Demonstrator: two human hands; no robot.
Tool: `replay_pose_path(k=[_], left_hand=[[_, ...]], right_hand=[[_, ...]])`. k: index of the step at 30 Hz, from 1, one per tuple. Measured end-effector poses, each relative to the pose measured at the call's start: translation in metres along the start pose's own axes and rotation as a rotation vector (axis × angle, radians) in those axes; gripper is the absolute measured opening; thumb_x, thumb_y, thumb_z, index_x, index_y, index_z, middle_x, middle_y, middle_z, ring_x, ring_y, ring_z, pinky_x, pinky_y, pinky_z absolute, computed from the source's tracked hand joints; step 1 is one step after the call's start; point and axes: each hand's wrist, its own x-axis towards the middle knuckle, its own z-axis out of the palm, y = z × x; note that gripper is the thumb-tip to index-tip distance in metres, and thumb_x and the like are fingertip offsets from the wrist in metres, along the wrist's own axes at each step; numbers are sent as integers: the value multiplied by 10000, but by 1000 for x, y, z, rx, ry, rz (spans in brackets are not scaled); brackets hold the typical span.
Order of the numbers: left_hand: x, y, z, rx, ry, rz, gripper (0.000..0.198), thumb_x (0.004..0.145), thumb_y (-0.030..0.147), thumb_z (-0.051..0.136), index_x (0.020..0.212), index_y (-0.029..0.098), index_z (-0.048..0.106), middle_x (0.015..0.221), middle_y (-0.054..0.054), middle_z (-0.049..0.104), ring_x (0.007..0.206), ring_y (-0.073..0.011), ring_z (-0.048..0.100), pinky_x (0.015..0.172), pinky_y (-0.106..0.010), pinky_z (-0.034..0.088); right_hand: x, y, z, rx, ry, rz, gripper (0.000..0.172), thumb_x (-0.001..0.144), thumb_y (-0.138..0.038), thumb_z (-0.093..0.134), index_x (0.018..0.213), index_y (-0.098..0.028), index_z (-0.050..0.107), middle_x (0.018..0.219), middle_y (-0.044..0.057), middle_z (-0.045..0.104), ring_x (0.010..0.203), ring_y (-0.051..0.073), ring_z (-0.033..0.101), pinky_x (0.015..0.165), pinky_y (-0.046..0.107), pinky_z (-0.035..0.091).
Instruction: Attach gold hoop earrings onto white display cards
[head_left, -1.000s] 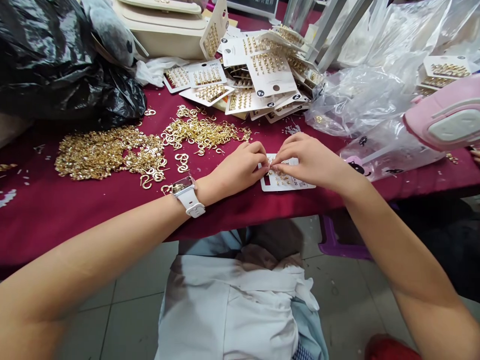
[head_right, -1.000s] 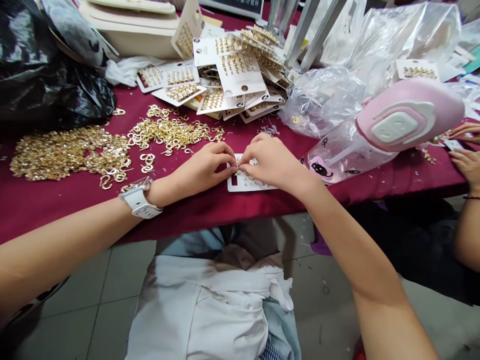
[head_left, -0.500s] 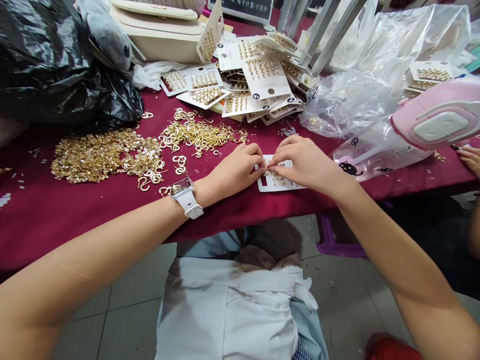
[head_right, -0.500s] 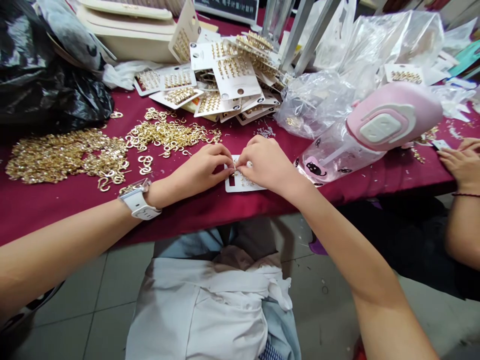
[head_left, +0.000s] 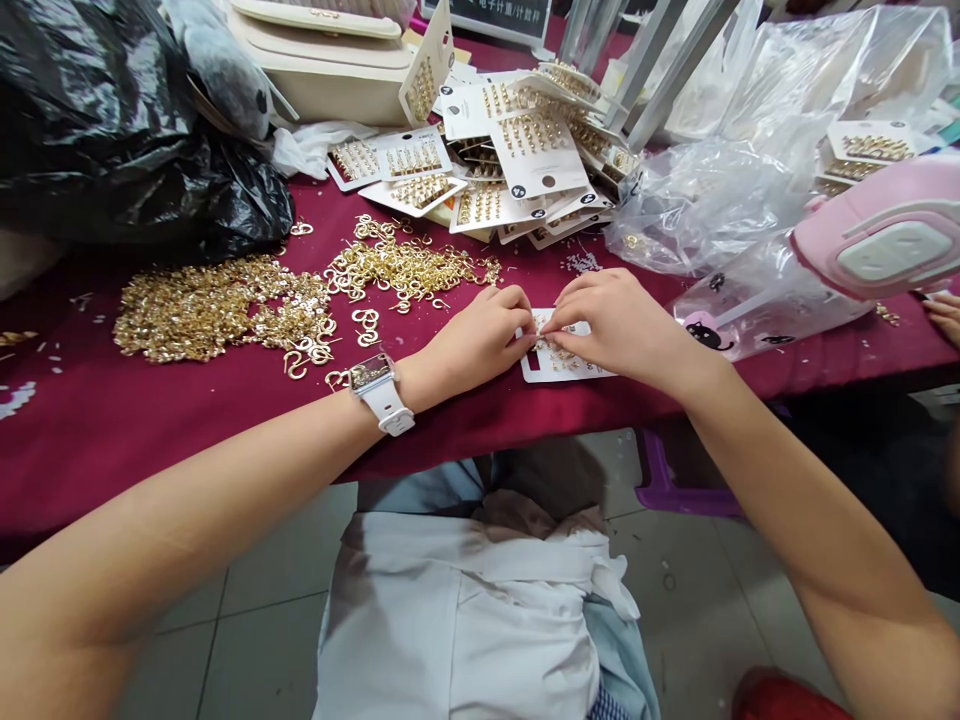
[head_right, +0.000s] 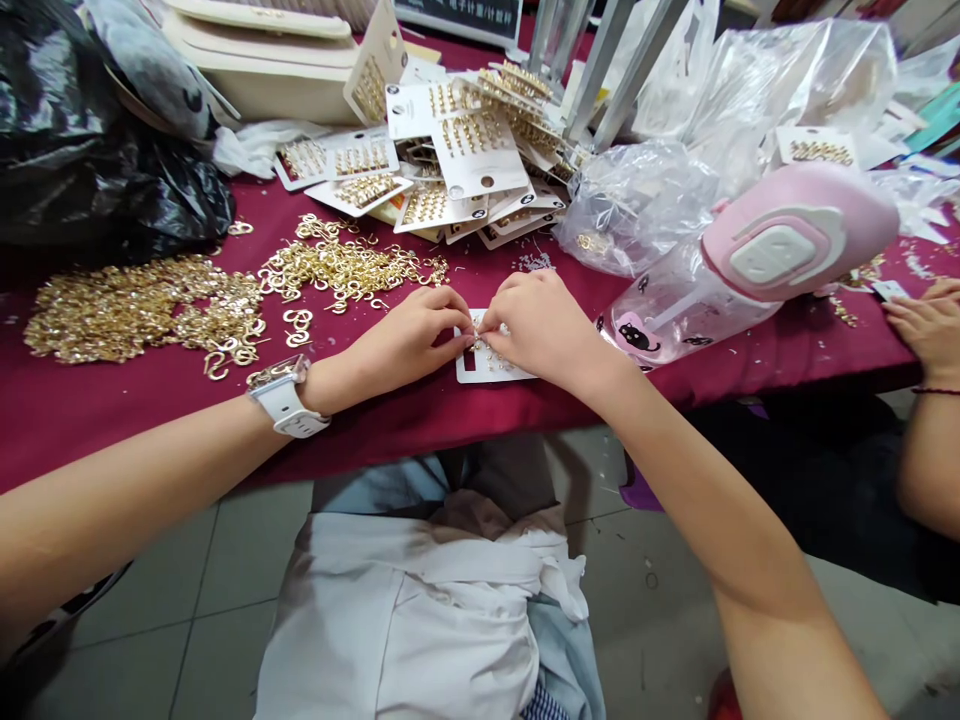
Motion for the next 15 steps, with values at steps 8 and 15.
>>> replay_pose_path(k=[8, 15], left_hand=[[1, 1, 0, -2, 7, -14, 180, 871, 205, 518, 842, 103, 664, 953, -90, 593, 884, -186, 541, 864, -335, 450], [0, 2, 0, -7, 15, -17, 184, 871, 209, 522, 838, 95, 663, 952, -94, 597, 886, -189, 542, 859, -330, 451]], right_hand=[[-1, -5, -7, -234, -15, -136, 252, 819, -176, 488, 797, -198, 738, 903, 70, 709, 934, 213, 592, 913, 410, 356], [6, -7, -14, -266, -102, -187, 278, 805, -163, 471, 814, -193, 747, 875, 68, 720, 943, 222, 613, 940, 403, 356]])
